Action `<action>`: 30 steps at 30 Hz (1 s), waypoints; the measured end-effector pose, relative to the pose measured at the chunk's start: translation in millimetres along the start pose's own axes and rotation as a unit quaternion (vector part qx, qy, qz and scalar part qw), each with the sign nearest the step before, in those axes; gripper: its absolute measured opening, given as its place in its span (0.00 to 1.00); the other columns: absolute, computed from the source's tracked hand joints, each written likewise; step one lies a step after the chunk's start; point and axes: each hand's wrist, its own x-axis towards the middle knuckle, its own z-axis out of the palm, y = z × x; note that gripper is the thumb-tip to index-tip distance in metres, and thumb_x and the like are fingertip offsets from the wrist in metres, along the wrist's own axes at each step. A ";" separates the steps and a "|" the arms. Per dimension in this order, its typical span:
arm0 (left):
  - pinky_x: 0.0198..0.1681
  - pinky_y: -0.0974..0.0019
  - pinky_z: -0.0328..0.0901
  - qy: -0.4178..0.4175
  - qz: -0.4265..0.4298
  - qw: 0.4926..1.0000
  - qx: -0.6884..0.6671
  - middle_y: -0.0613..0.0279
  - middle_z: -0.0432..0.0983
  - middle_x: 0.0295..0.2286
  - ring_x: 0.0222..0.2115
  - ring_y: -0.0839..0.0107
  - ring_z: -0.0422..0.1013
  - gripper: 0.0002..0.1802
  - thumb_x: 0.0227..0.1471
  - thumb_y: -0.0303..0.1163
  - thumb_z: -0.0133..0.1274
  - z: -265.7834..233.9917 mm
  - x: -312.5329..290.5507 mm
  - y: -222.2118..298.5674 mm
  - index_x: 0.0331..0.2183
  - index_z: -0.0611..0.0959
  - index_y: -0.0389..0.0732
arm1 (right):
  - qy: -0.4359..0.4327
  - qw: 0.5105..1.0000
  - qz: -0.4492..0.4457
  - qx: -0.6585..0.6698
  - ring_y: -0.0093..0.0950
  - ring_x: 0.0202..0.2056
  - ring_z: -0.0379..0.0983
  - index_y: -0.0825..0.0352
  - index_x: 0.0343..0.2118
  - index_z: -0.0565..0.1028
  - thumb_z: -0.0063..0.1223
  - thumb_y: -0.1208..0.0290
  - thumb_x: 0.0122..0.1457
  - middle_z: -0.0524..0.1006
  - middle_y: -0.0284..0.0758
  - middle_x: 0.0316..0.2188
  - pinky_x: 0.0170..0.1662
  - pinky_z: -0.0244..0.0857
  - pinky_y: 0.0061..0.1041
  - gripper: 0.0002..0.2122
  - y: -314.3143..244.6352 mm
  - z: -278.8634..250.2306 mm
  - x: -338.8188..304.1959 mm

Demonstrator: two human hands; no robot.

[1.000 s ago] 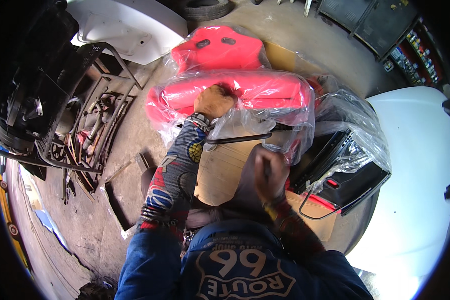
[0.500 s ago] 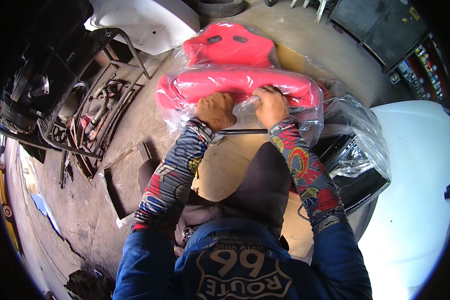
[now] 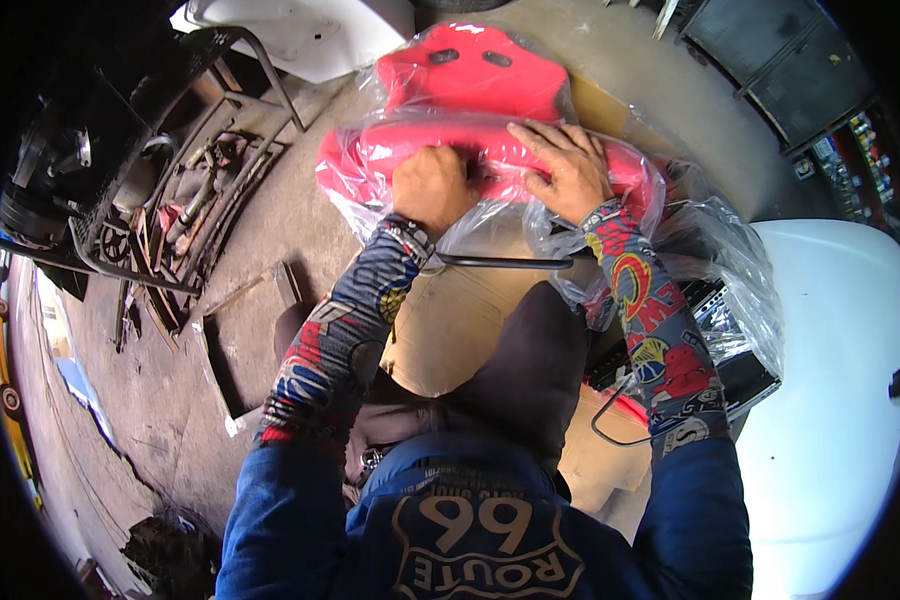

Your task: The person assembles a red car seat by attaching a metal frame and securing it with screws. They handle the seat, frame, and screws, and use a screwdriver to fasten the components together.

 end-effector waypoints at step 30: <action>0.42 0.52 0.72 -0.486 -0.205 0.849 0.046 0.43 0.81 0.36 0.39 0.51 0.78 0.19 0.50 0.40 0.52 300.4 -250.5 -153.2 0.40 0.83 0.36 | 0.114 0.990 0.008 -0.084 0.36 0.50 0.73 0.57 0.51 0.80 0.48 0.62 0.64 0.79 0.31 0.49 0.56 0.60 0.38 0.16 -5.5 40.4 -4.1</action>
